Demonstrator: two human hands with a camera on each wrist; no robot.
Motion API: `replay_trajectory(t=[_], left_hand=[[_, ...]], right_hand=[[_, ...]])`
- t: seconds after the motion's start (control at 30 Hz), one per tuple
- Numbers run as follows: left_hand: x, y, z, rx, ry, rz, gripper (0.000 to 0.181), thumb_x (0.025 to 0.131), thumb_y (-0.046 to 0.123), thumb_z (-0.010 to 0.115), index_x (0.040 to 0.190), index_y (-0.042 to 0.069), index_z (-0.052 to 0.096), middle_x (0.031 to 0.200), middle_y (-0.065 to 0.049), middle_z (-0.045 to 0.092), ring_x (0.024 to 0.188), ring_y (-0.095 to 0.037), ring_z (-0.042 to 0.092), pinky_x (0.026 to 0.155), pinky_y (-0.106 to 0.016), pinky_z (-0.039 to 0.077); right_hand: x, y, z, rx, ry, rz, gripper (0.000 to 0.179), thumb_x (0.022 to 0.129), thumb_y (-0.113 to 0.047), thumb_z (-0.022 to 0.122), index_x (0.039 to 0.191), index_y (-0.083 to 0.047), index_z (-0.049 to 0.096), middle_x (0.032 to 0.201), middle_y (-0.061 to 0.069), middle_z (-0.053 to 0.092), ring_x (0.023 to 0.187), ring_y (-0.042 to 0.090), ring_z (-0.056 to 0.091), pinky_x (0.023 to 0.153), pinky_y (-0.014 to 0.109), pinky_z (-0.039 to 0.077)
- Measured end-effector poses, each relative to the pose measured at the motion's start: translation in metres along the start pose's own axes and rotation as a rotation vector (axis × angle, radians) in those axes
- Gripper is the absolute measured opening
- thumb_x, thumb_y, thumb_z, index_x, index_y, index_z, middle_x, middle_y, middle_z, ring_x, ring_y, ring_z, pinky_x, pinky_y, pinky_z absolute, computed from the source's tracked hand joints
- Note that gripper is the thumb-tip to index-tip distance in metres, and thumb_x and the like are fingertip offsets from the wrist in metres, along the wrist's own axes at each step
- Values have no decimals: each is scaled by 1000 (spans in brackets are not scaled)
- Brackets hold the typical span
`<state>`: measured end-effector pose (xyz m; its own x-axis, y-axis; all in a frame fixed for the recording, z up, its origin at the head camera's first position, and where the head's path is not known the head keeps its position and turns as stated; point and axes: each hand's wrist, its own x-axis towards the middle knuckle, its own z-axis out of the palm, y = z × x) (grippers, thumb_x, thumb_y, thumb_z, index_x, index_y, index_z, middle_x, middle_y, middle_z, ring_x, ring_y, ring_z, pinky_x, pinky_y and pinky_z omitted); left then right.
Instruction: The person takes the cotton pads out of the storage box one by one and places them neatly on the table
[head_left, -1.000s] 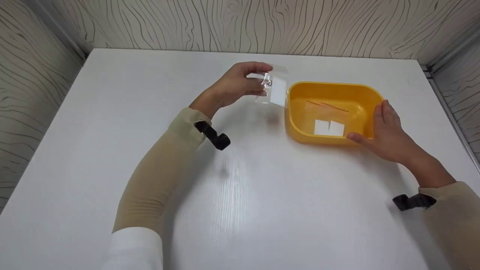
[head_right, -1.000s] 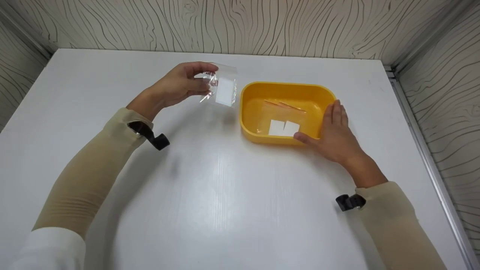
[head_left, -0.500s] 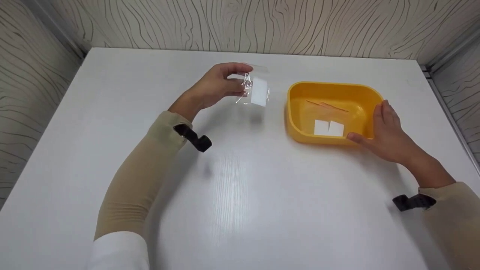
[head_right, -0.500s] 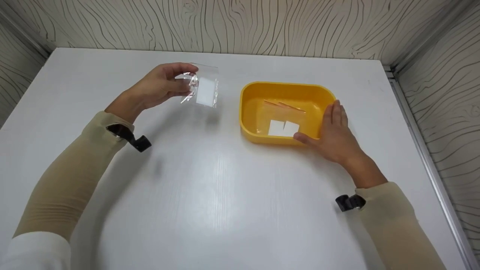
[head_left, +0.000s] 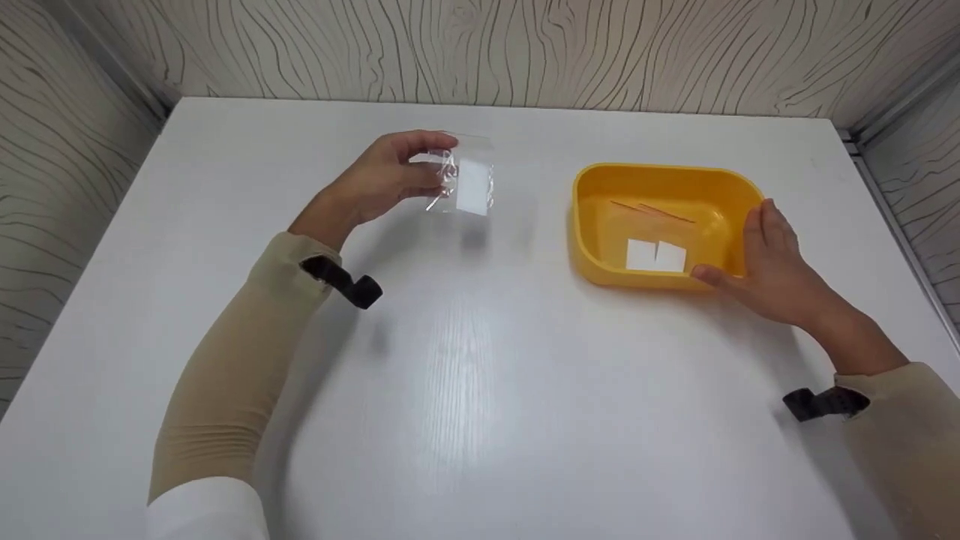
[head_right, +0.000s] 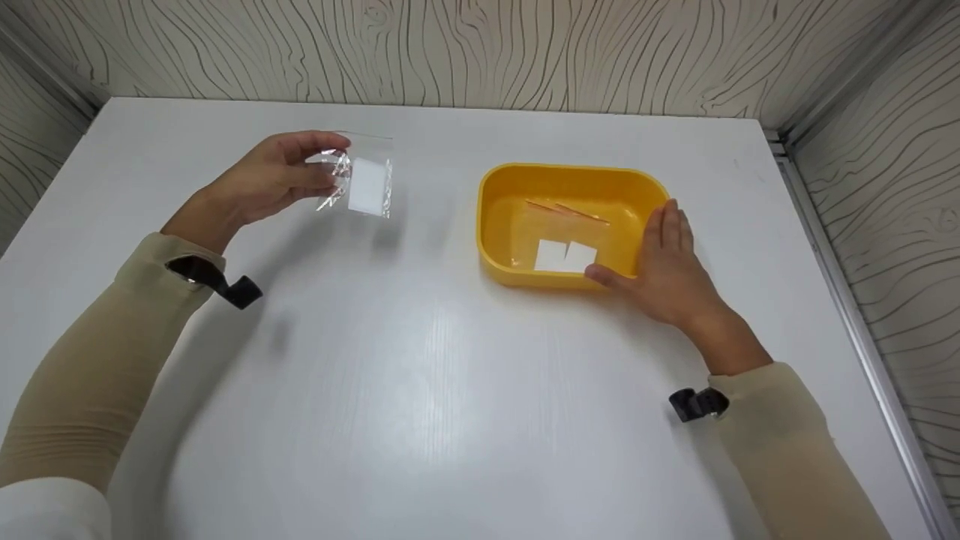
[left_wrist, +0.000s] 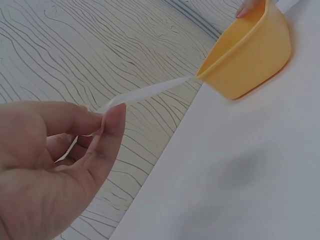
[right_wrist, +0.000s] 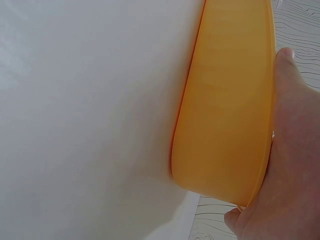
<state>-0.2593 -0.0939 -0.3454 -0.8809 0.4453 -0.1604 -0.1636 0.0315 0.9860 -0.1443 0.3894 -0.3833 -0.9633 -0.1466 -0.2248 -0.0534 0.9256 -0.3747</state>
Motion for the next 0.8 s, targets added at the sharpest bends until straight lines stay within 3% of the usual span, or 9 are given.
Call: replay_trajectory(t=[0.23, 0.43, 0.6, 0.8], left_hand=[[-13, -7, -21, 27, 5, -8, 46, 95, -13, 57, 139, 0, 55, 141, -11, 50, 114, -25, 56, 92, -29, 56], [-22, -14, -38, -12, 23, -4, 43, 94, -13, 59, 136, -1, 56, 141, -12, 49, 110, -23, 56, 86, -26, 56], [-27, -18, -48, -49, 31, -12, 43, 93, -13, 61, 134, 1, 57, 139, -13, 48, 106, -23, 57, 84, -25, 56], [-31, -20, -55, -29, 57, -36, 44, 94, -10, 62, 136, 3, 58, 140, -14, 47, 109, -24, 56, 83, -24, 56]], right_hand=[[0, 0, -1, 3, -8, 12, 118, 99, -59, 55, 148, 13, -24, 156, 28, -37, 146, 50, -27, 115, 71, 3], [0, 0, 0, 20, -11, 21, 120, 98, -60, 57, 149, 10, -26, 156, 25, -38, 147, 48, -27, 115, 71, 3], [0, 1, 1, 17, 9, -4, 119, 98, -57, 58, 148, 13, -24, 156, 30, -35, 146, 51, -25, 116, 71, 3], [1, 0, 1, 4, 13, -1, 120, 98, -58, 58, 148, 14, -24, 157, 32, -32, 147, 52, -22, 116, 70, 4]])
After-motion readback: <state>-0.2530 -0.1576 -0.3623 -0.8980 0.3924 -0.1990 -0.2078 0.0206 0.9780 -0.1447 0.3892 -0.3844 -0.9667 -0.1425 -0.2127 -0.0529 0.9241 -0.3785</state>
